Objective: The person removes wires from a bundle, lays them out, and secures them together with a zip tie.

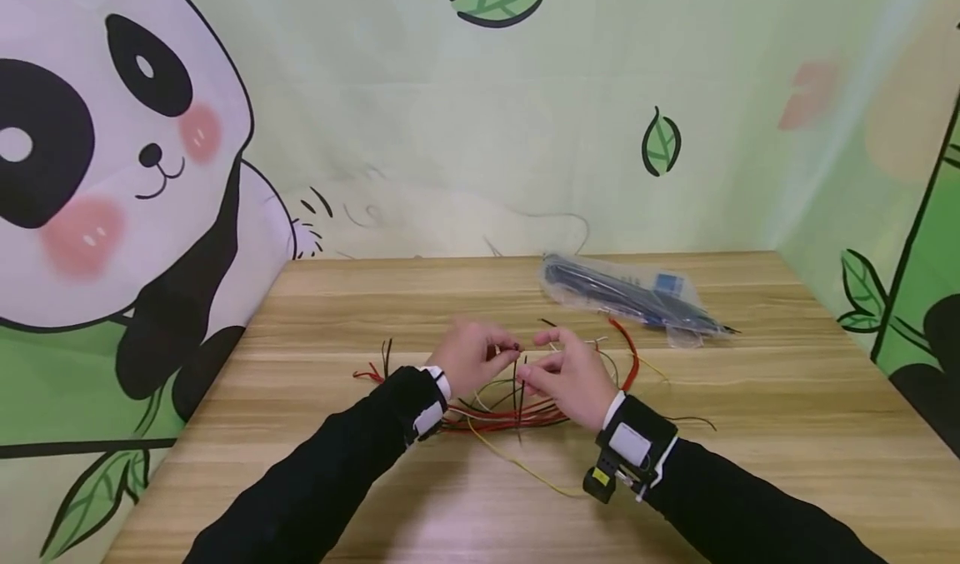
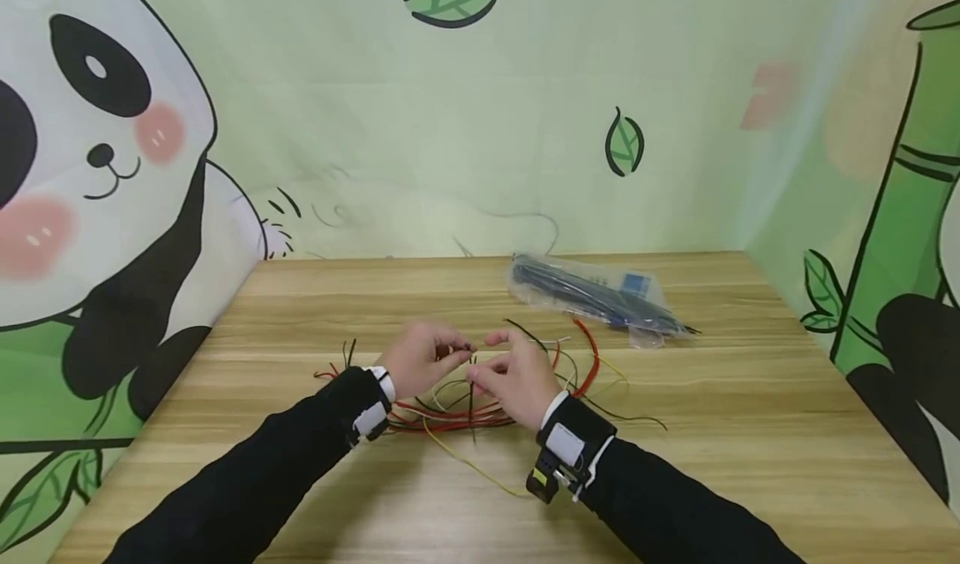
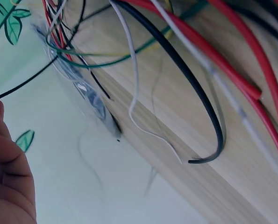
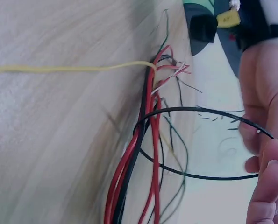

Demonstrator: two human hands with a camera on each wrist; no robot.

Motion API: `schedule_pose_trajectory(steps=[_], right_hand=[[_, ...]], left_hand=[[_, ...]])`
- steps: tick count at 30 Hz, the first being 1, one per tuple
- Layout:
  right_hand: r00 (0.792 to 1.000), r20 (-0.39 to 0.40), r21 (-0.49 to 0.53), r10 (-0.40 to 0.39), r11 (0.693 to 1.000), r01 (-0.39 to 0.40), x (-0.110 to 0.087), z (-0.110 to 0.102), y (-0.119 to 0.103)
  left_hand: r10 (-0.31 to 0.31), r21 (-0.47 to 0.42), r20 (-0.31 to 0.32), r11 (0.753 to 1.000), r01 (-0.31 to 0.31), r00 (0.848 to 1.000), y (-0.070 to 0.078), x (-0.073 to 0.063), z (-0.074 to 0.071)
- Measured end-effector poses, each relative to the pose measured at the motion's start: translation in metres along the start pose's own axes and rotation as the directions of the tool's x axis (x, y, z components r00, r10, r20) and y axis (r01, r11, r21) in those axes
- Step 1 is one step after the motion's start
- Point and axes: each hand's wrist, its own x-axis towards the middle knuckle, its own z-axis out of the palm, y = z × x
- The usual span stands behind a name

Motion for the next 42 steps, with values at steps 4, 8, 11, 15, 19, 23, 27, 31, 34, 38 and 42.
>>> schedule_pose_trajectory(steps=[4,8,11,15,19,23,27,31,34,38,42], right_hand=[[1.000,-0.014,0.032,0.016,0.999,-0.015,0.003,0.002,0.003],[1.000,-0.019,0.035,0.003,0.999,-0.003,0.003,0.004,0.004],[1.000,-0.018,0.018,-0.011,1.000,0.011,0.002,0.006,0.003],[0.999,-0.012,0.026,-0.032,0.999,0.032,0.002,0.008,0.003],[0.999,-0.010,0.042,-0.052,0.998,0.052,0.003,0.010,0.005],[0.997,0.000,0.026,-0.073,0.997,0.072,0.003,0.011,0.006],[0.996,0.001,0.029,-0.085,0.996,0.084,0.002,0.013,0.006],[0.996,-0.007,0.052,-0.088,0.995,0.088,0.003,0.014,0.006],[0.996,-0.008,0.056,-0.084,0.995,0.084,0.003,0.014,0.007],[0.997,-0.004,0.053,-0.078,0.996,0.078,0.003,0.014,0.008],[0.997,-0.005,0.062,-0.075,0.995,0.076,0.003,0.014,0.008]], left_hand=[[0.038,0.006,0.013,0.999,-0.038,0.999,0.006,-0.003,0.002],[0.043,-0.003,0.026,0.999,-0.042,0.999,0.006,-0.004,0.004],[0.043,0.001,0.026,0.999,-0.043,0.999,0.006,-0.005,0.004],[0.064,0.032,0.012,0.997,-0.064,0.998,0.006,-0.006,0.004],[0.085,0.050,-0.004,0.995,-0.084,0.996,0.007,-0.008,0.004],[0.098,0.054,-0.015,0.994,-0.097,0.995,0.007,-0.009,0.004],[0.083,0.048,-0.022,0.995,-0.082,0.996,0.006,-0.010,0.004],[0.085,0.027,-0.033,0.996,-0.084,0.996,0.006,-0.011,0.005],[0.098,0.025,-0.044,0.995,-0.097,0.994,0.005,-0.012,0.006],[0.117,0.040,-0.053,0.993,-0.115,0.992,0.004,-0.012,0.007],[0.136,0.052,-0.063,0.990,-0.133,0.989,0.004,-0.012,0.008]])
